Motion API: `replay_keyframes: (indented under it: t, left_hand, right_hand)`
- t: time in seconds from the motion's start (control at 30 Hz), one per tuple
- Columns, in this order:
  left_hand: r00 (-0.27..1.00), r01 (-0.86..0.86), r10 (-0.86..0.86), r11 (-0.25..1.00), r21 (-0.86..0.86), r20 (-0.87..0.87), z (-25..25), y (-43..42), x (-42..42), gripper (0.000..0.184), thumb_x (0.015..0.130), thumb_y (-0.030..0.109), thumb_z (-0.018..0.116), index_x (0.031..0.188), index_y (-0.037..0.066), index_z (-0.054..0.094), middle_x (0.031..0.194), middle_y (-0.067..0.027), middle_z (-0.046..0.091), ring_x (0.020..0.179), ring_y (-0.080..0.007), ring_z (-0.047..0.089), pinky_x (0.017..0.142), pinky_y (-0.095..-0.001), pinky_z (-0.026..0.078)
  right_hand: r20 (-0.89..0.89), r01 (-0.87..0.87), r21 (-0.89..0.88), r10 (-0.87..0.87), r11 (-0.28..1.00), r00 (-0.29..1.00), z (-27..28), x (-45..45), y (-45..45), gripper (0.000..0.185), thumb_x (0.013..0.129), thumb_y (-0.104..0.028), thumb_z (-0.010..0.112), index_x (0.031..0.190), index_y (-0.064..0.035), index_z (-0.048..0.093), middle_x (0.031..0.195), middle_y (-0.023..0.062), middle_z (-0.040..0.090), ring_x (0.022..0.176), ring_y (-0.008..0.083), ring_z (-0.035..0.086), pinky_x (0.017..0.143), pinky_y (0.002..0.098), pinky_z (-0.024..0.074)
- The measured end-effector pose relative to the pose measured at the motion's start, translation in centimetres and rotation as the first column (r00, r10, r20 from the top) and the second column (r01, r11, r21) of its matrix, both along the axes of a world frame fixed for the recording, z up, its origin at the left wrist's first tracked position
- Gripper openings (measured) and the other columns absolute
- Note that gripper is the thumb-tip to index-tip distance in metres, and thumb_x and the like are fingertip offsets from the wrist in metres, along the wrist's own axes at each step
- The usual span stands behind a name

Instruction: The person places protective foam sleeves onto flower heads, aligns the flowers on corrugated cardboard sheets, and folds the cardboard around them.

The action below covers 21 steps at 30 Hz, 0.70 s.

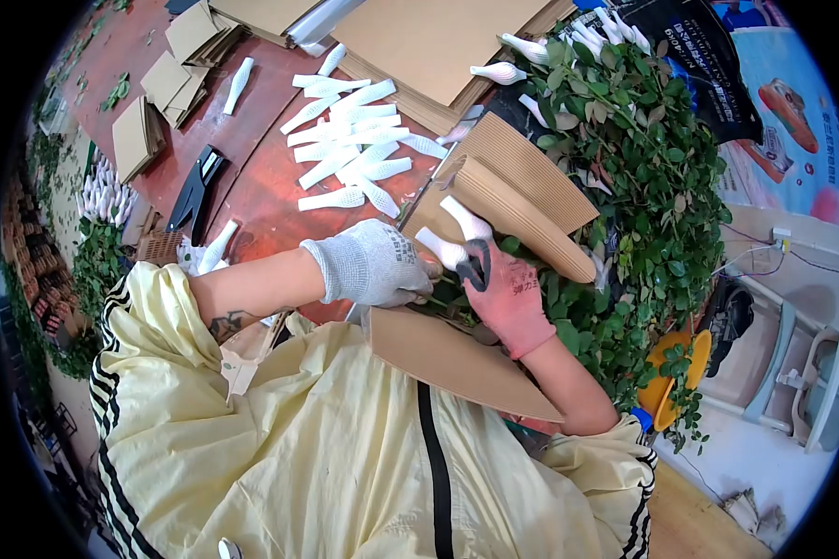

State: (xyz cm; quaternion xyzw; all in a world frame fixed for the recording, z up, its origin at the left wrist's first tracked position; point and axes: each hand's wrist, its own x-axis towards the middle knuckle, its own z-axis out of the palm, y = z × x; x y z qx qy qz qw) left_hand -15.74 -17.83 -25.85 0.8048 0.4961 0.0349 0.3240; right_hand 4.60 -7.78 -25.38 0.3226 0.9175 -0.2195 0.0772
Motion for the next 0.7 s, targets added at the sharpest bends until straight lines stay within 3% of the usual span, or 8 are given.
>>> replay_keyframes:
  t: [0.07,0.1,0.23,0.3,0.43,0.53,0.63,0.7]
  left_hand:
    - [1.0,0.002,-0.002,1.0,0.002,-0.005,0.4,0.2,0.0,0.023,0.082,0.03,0.054,0.1,0.024,0.065,0.089,0.0005,0.066,0.074,-0.0207,0.064,0.064,-0.0377,0.049]
    - [1.0,0.008,-0.008,1.0,-0.002,-0.015,0.5,0.2,0.1,0.023,0.082,0.03,0.054,0.101,0.024,0.065,0.09,0.0005,0.066,0.075,-0.0206,0.064,0.064,-0.0377,0.049]
    - [0.997,-0.042,0.04,0.999,0.025,0.066,-0.1,-0.1,0.2,0.022,0.078,0.028,0.056,0.095,0.023,0.068,0.078,-0.0067,0.065,0.074,-0.0257,0.064,0.064,-0.0405,0.05]
    - [1.0,0.0,0.0,1.0,-0.013,-0.005,0.4,0.0,0.1,0.023,0.082,0.03,0.054,0.102,0.024,0.064,0.09,0.0004,0.066,0.076,-0.0203,0.064,0.065,-0.0379,0.049]
    - [1.0,0.003,-0.003,1.0,-0.003,0.004,0.1,0.1,0.1,0.023,0.082,0.03,0.054,0.102,0.023,0.064,0.096,0.0023,0.066,0.077,-0.0195,0.064,0.066,-0.0375,0.049]
    - [1.0,0.02,-0.02,0.999,0.025,0.018,-0.2,-0.1,0.2,0.023,0.083,0.029,0.053,0.103,0.023,0.064,0.105,0.0045,0.064,0.08,-0.0191,0.064,0.072,-0.0376,0.049]
    - [0.998,-0.041,0.045,0.995,-0.095,0.038,-0.5,-0.4,0.2,0.023,0.085,0.029,0.051,0.103,0.022,0.064,0.11,0.0067,0.062,0.084,-0.0187,0.064,0.082,-0.0379,0.045]
    - [0.977,-0.097,0.052,0.973,0.211,0.209,-2.6,-1.0,0.3,0.015,0.08,0.026,0.055,0.089,0.02,0.065,0.079,-0.0038,0.065,0.069,-0.0252,0.063,0.058,-0.0393,0.049]
  right_hand:
    - [0.205,-0.092,0.064,0.077,0.994,0.976,-0.1,0.4,-0.3,0.047,0.074,-0.024,0.066,0.114,-0.0051,0.05,0.091,0.0145,0.062,0.081,0.0326,0.062,0.072,0.0422,0.049]
    - [0.207,-0.092,0.064,0.077,0.994,0.975,-0.1,0.5,-0.5,0.047,0.074,-0.024,0.066,0.114,-0.0051,0.05,0.091,0.0145,0.062,0.081,0.0326,0.062,0.072,0.0422,0.049]
    - [0.027,-0.094,0.111,0.091,0.989,0.995,-0.2,0.3,0.0,0.046,0.073,-0.026,0.067,0.11,-0.0045,0.051,0.086,0.0135,0.062,0.079,0.0309,0.062,0.069,0.0405,0.0494]
    - [-0.071,-0.022,0.024,0.023,0.999,0.997,-0.4,-0.2,0.6,0.042,0.072,-0.028,0.068,0.107,-0.008,0.054,0.088,0.0103,0.063,0.077,0.0278,0.063,0.066,0.0395,0.0503]
    - [-0.191,-0.004,0.082,0.019,0.997,0.981,-0.8,-0.6,-0.2,0.039,0.071,-0.026,0.068,0.104,-0.0093,0.055,0.086,0.0097,0.064,0.075,0.029,0.064,0.066,0.0405,0.0508]
    - [-0.096,-0.032,0.145,0.046,0.989,0.994,-2.2,0.1,-0.7,0.044,0.074,-0.03,0.066,0.111,-0.0097,0.055,0.099,0.0089,0.062,0.081,0.027,0.063,0.068,0.0404,0.0503]
    - [-0.02,-0.083,0.188,0.088,0.979,0.996,-3.2,1.1,-0.6,0.047,0.077,-0.033,0.064,0.117,-0.0102,0.054,0.111,0.009,0.058,0.087,0.0244,0.062,0.07,0.04,0.0496]
    - [-0.008,-0.115,0.275,0.121,0.955,0.993,-2.9,1.3,-0.8,0.048,0.071,-0.023,0.068,0.114,-0.0054,0.055,0.11,0.0138,0.058,0.087,0.0289,0.062,0.074,0.039,0.0498]
